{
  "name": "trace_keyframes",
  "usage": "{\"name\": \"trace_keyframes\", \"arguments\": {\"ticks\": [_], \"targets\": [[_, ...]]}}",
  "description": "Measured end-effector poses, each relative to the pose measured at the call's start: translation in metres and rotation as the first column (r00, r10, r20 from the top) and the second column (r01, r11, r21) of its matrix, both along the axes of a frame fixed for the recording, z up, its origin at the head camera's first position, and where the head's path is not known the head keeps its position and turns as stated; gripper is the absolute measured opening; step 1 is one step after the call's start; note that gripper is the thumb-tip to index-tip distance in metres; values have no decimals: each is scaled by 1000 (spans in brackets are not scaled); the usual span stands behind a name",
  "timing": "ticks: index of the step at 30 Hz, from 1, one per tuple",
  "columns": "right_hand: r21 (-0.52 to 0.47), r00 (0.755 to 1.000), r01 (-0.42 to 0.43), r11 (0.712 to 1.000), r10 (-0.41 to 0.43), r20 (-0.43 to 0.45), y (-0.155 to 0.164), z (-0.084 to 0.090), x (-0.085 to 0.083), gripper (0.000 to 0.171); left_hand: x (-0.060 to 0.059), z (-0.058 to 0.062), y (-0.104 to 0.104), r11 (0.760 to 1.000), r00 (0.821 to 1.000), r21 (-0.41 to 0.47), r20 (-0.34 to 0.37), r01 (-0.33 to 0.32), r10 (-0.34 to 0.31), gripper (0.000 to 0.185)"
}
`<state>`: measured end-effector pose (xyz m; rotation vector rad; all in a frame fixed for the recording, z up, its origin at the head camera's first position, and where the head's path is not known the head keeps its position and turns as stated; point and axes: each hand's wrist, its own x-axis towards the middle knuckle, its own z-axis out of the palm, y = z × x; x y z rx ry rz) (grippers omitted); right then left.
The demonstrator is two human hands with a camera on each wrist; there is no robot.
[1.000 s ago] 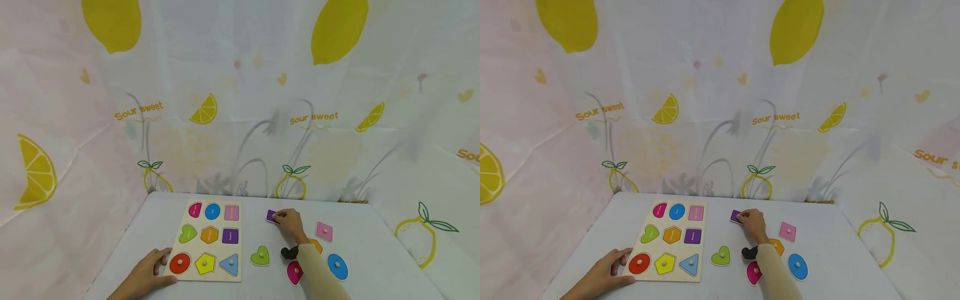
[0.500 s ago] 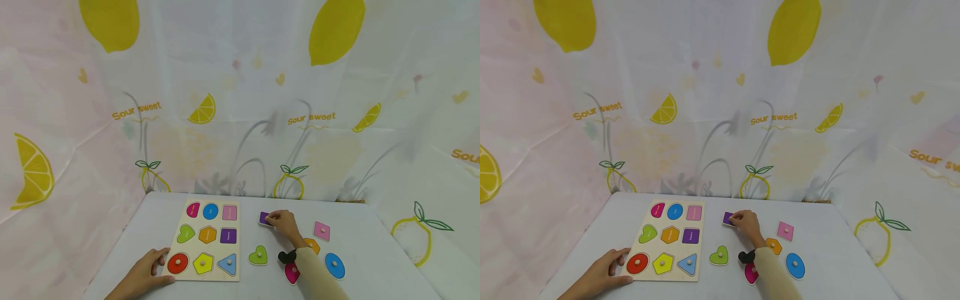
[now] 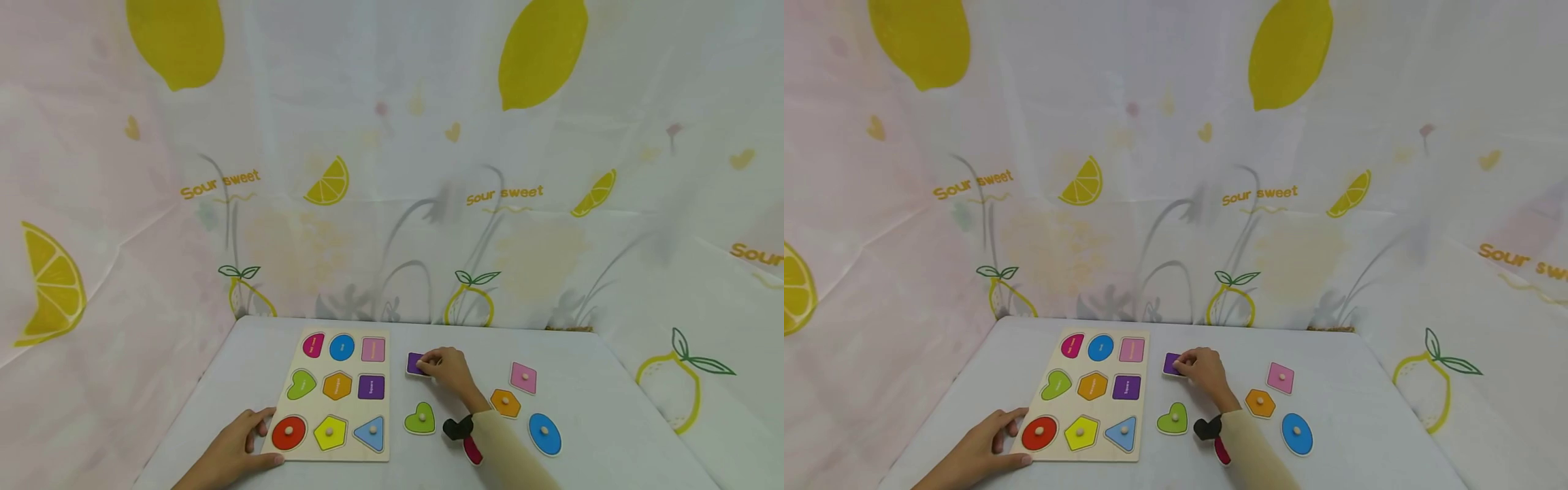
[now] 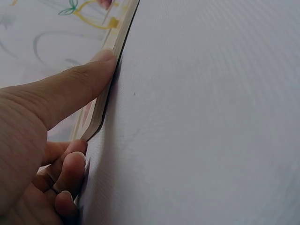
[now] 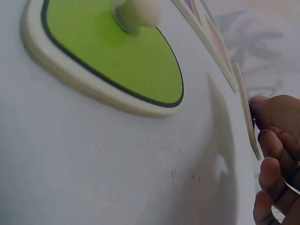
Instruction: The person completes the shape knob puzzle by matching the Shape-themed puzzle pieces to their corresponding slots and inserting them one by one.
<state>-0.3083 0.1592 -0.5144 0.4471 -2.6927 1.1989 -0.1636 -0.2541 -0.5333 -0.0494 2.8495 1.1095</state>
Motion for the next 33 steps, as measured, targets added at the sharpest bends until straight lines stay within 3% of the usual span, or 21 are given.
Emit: {"name": "trace_keyframes", "arguments": {"ticks": [13,20,33], "targets": [[32,998,-50,998,49,35,-21,1,9,11,2,1,-3,999,999,5,-25,34,-34,92],[46,997,-70,996,68,49,-30,0,14,12,2,1,-6,997,995,7,-54,83,-82,89],[64,993,-114,991,112,24,-50,5,20,13,1,1,-4,998,997,0,-37,63,-63,90]]}}
